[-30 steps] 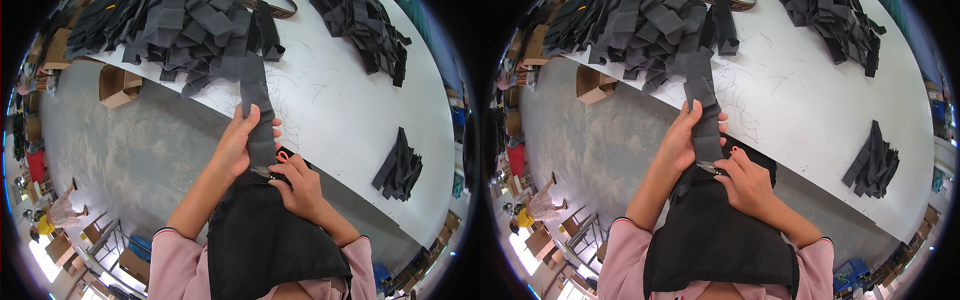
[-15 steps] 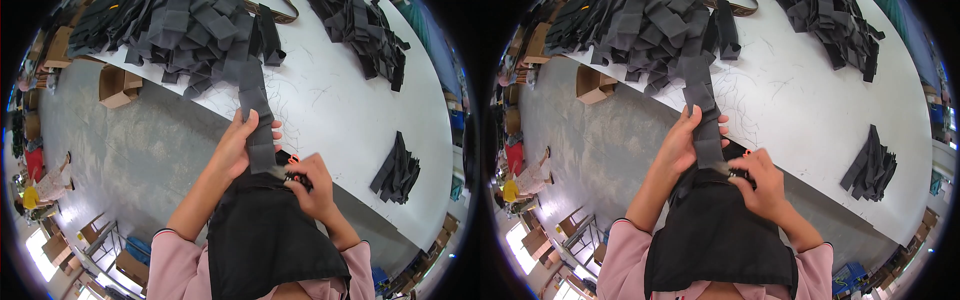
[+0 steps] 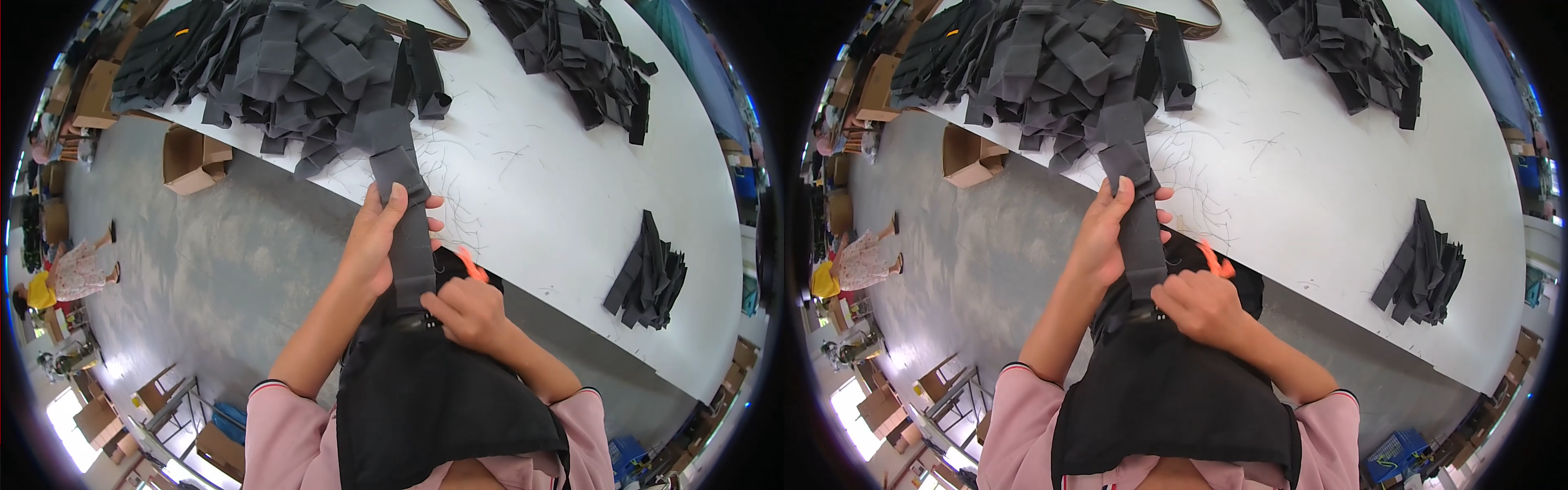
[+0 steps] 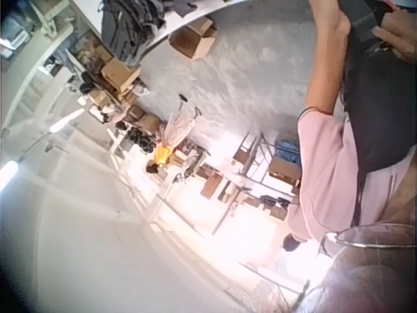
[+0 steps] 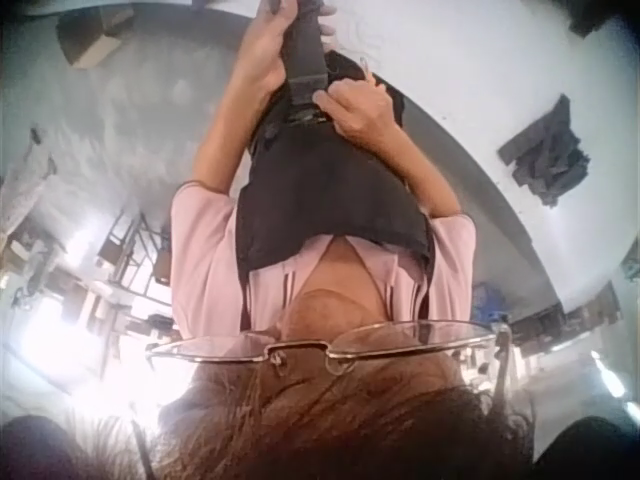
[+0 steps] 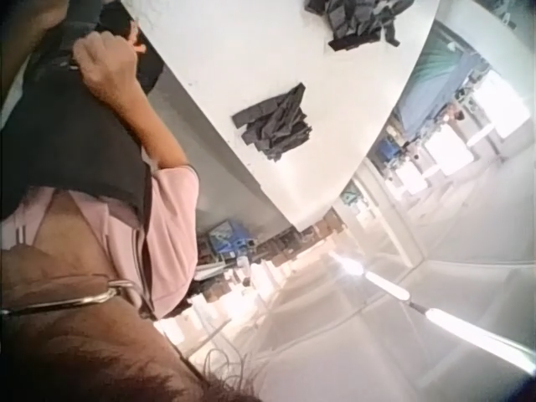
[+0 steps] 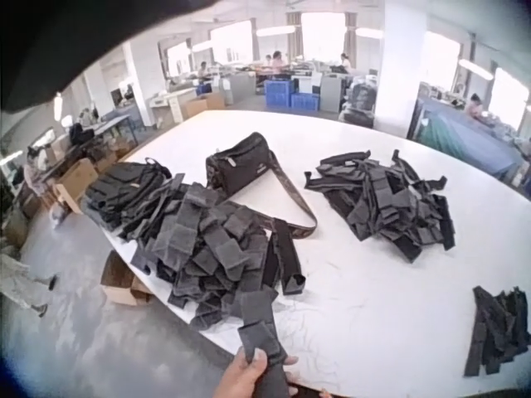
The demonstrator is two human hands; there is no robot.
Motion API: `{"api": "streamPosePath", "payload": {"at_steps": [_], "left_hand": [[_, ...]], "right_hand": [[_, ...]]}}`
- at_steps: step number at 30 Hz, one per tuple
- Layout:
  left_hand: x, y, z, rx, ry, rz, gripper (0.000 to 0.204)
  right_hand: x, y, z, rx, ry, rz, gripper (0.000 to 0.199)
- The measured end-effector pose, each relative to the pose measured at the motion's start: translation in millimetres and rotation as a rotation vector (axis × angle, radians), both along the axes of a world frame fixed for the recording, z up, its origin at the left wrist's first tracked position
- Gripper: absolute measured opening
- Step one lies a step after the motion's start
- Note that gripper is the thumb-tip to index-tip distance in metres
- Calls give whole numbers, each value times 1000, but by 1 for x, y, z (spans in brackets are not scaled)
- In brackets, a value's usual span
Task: The recorder uses scissors to trim excess threads and fabric from black components, likely straps for bags or sports equipment.
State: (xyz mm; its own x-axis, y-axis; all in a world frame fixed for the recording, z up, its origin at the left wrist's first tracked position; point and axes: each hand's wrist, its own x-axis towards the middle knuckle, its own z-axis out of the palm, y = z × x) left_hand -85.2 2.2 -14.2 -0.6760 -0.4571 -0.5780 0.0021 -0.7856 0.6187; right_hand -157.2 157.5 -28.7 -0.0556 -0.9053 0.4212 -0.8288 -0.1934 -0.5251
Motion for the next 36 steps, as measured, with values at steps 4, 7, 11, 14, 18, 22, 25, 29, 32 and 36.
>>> {"api": "streamPosePath", "payload": {"at_steps": [4,7,11,14,18,22,25,29,32,36], "left_hand": [[-3,2,8,-55,-17,28,35],[-5,6,5,-94,-42,23,35],[1,6,2,-103,-58,19,38],[-1,6,3,-94,-69,16,38],[-1,6,3,-95,-85,27,38],[-1,7,3,-88,-89,4,37],[-1,9,1,-51,-63,-23,37],[-1,13,1,-60,-54,-31,37],[0,14,0,-102,-48,-38,38],[-1,16,0,-129,-77,-60,36]], "right_hand": [[5,7,6,-11,20,-36,26],[2,11,18,287,-395,-66,39],[-13,10,23,130,-462,-387,39],[-19,10,19,158,-242,-407,36],[-17,10,16,119,-316,-381,32],[-16,11,15,87,-336,-382,31],[-16,9,15,74,-362,-386,29],[-14,10,18,90,-257,-380,30],[-12,10,24,101,-92,-372,30],[-10,8,34,91,29,-360,30]]}}
